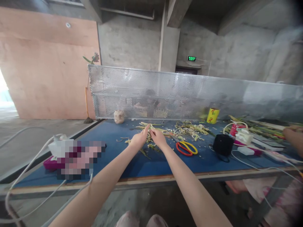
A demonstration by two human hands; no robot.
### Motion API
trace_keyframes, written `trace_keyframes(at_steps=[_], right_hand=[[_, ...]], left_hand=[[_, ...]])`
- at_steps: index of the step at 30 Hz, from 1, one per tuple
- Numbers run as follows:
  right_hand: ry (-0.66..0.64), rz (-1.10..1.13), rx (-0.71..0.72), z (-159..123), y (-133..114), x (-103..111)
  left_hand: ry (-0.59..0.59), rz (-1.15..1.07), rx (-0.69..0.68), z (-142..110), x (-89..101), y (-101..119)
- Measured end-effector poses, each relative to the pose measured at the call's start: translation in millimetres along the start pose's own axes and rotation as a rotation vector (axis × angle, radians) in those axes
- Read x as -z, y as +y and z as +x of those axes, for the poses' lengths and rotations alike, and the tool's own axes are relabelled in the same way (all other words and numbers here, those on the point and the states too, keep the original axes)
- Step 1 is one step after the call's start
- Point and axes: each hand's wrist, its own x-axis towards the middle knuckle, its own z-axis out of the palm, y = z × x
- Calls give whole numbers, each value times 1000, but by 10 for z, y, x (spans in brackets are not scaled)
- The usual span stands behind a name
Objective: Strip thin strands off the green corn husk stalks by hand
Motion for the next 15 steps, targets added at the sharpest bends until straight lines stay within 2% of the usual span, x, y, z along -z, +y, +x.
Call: trace_keyframes(at_steps=[7, 15], right_hand=[[30, -45, -75, -83, 22, 65], [26, 52, -275, 32, 112, 91]], left_hand=[[-95, 141, -135, 25, 11, 38], [-151, 149, -169, 221, 11, 84]])
